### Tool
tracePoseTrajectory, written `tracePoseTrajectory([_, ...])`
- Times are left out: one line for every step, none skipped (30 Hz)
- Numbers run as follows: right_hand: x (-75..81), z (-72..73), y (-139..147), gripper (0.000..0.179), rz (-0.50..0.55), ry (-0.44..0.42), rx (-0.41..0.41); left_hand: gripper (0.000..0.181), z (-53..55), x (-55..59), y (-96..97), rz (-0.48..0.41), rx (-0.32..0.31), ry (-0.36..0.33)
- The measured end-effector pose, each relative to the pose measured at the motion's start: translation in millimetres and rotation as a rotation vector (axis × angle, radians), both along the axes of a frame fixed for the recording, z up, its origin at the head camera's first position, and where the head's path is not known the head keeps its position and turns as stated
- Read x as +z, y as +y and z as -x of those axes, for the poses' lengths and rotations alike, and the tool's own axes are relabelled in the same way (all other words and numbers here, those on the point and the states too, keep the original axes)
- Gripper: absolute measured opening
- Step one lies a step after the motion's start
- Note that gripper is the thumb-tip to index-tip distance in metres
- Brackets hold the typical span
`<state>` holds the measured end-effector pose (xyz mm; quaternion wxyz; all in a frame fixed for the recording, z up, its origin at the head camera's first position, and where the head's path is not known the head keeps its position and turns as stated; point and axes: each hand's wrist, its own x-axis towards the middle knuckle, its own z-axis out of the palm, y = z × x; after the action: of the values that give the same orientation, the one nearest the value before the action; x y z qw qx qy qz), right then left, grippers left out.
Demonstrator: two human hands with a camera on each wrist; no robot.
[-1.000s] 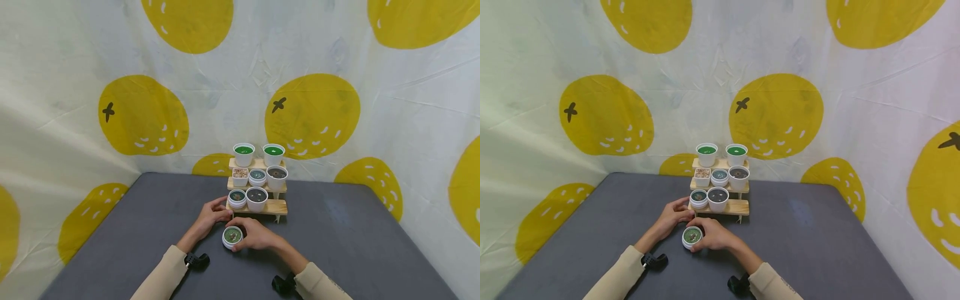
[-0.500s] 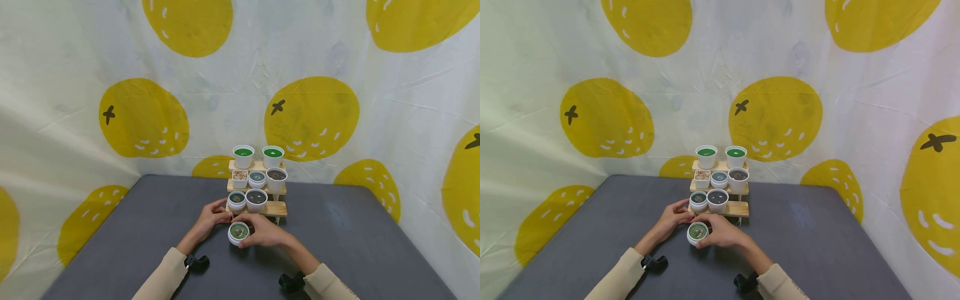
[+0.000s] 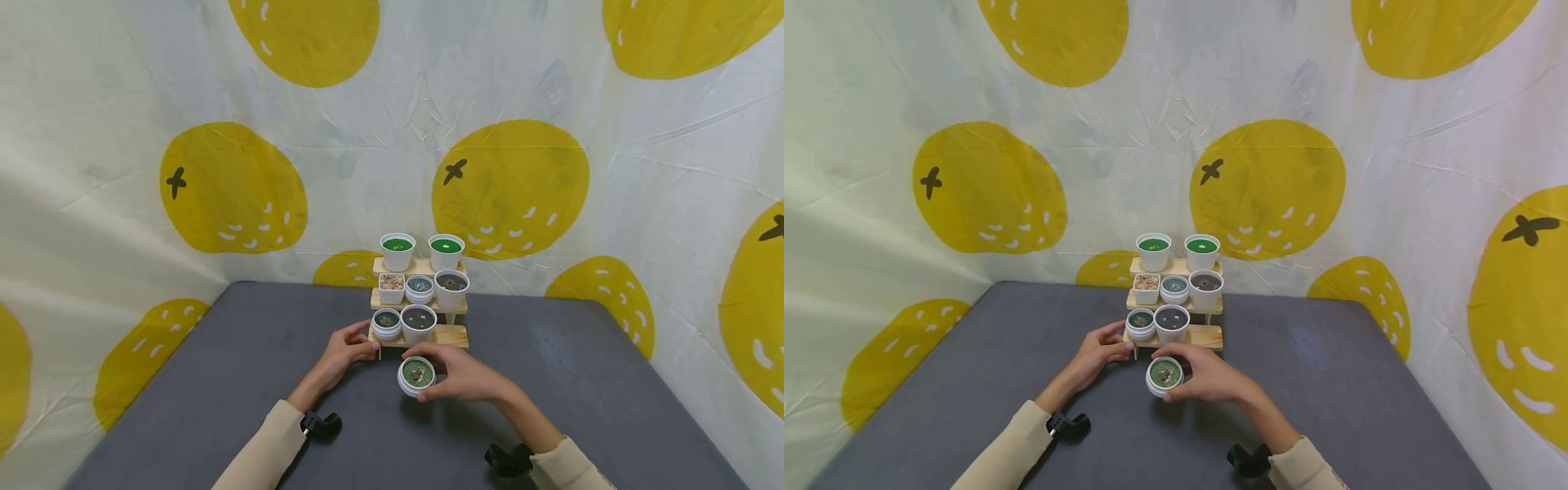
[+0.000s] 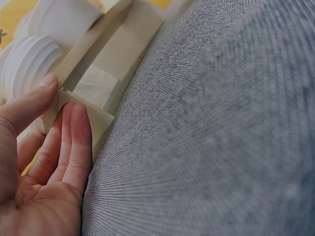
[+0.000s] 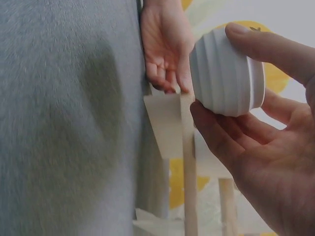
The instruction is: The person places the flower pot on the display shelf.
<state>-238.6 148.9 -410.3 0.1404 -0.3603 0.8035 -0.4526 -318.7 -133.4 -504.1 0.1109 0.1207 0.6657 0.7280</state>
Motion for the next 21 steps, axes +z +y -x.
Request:
tracePoseTrajectory([1.5, -1.0, 2.9, 0.061, 0.004, -0.012, 0.004, 0.072, 0.0, 0.1, 0.0, -0.001, 0.0, 0.0])
tracePoseTrajectory([3.0, -1.8, 5.7, 0.062, 0.006, -0.021, 0.007, 0.072, -0.1, 0.2, 0.0, -0.003, 0.0, 0.0])
tracePoseTrajectory([4.4, -2.2, 8.6, 0.062, 0.007, -0.023, 0.01, 0.072, -0.2, 0.4, 0.1, -0.005, 0.0, -0.001])
tracePoseTrajectory([5.9, -2.6, 11.5, 0.062, 0.001, -0.018, 0.008, 0.072, -0.5, 0.6, 0.1, -0.007, 0.0, -0.002])
tracePoseTrajectory([7.4, -2.7, 14.3, 0.062, 0.0, -0.013, 0.007, 0.072, -0.8, 0.7, 0.1, -0.008, 0.0, -0.003])
tracePoseTrajectory([8.9, -2.5, 17.3, 0.062, -0.002, -0.004, 0.006, 0.072, -1.1, 1.0, 0.2, -0.009, 0.001, -0.003])
tracePoseTrajectory([10.2, -2.1, 20.1, 0.062, 0.0, 0.005, 0.003, 0.072, -1.4, 1.1, 0.1, -0.009, 0.0, -0.002])
tracePoseTrajectory([11.7, -1.8, 22.6, 0.061, 0.004, 0.016, 0.003, 0.071, -1.6, 1.1, 0.0, -0.011, -0.001, -0.002])
tracePoseTrajectory([13.0, -1.4, 25.2, 0.061, 0.012, 0.023, 0.005, 0.071, -1.9, 1.2, -0.1, -0.012, -0.001, -0.003])
tracePoseTrajectory([14.4, -1.1, 27.7, 0.061, 0.021, 0.028, 0.009, 0.071, -2.2, 1.3, -0.2, -0.012, -0.002, -0.003])
tracePoseTrajectory([15.6, -0.7, 30.1, 0.061, 0.034, 0.031, 0.015, 0.072, -2.2, 1.3, -0.2, -0.011, -0.003, -0.003])
tracePoseTrajectory([16.9, -0.4, 32.4, 0.061, 0.041, 0.037, 0.02, 0.072, -2.2, 1.2, -0.3, -0.01, -0.003, -0.004])
tracePoseTrajectory([18.5, -0.4, 34.5, 0.061, 0.049, 0.039, 0.02, 0.072, -2.2, 1.2, -0.3, -0.007, -0.004, -0.004])
tracePoseTrajectory([19.8, -0.2, 36.7, 0.061, 0.05, 0.042, 0.019, 0.072, -2.1, 1.1, -0.3, -0.006, -0.004, -0.005])
tracePoseTrajectory([21.2, -0.2, 38.8, 0.062, 0.05, 0.042, 0.012, 0.072, -2.0, 1.0, -0.3, -0.003, -0.004, -0.007])
tracePoseTrajectory([22.8, -0.1, 40.9, 0.062, 0.046, 0.041, 0.001, 0.072, -1.8, 0.8, -0.2, 0.0, -0.004, -0.008])
tracePoseTrajectory([24.5, 0.0, 42.9, 0.062, 0.04, 0.04, -0.013, 0.073, -1.6, 0.6, -0.1, 0.001, -0.003, -0.009])
tracePoseTrajectory([26.0, 0.3, 44.9, 0.063, 0.033, 0.04, -0.028, 0.073, -1.5, 0.4, -0.1, 0.002, -0.001, -0.01])
tracePoseTrajectory([27.4, 0.7, 46.9, 0.063, 0.026, 0.037, -0.043, 0.073, -1.4, 0.3, -0.1, 0.004, 0.0, -0.008])
tracePoseTrajectory([28.7, 1.2, 49.1, 0.064, 0.018, 0.035, -0.058, 0.073, -1.4, 0.3, -0.3, 0.006, 0.001, -0.007])
tracePoseTrajectory([29.8, 1.8, 51.2, 0.064, 0.014, 0.033, -0.072, 0.073, -1.4, 0.3, -0.4, 0.008, 0.001, -0.004])
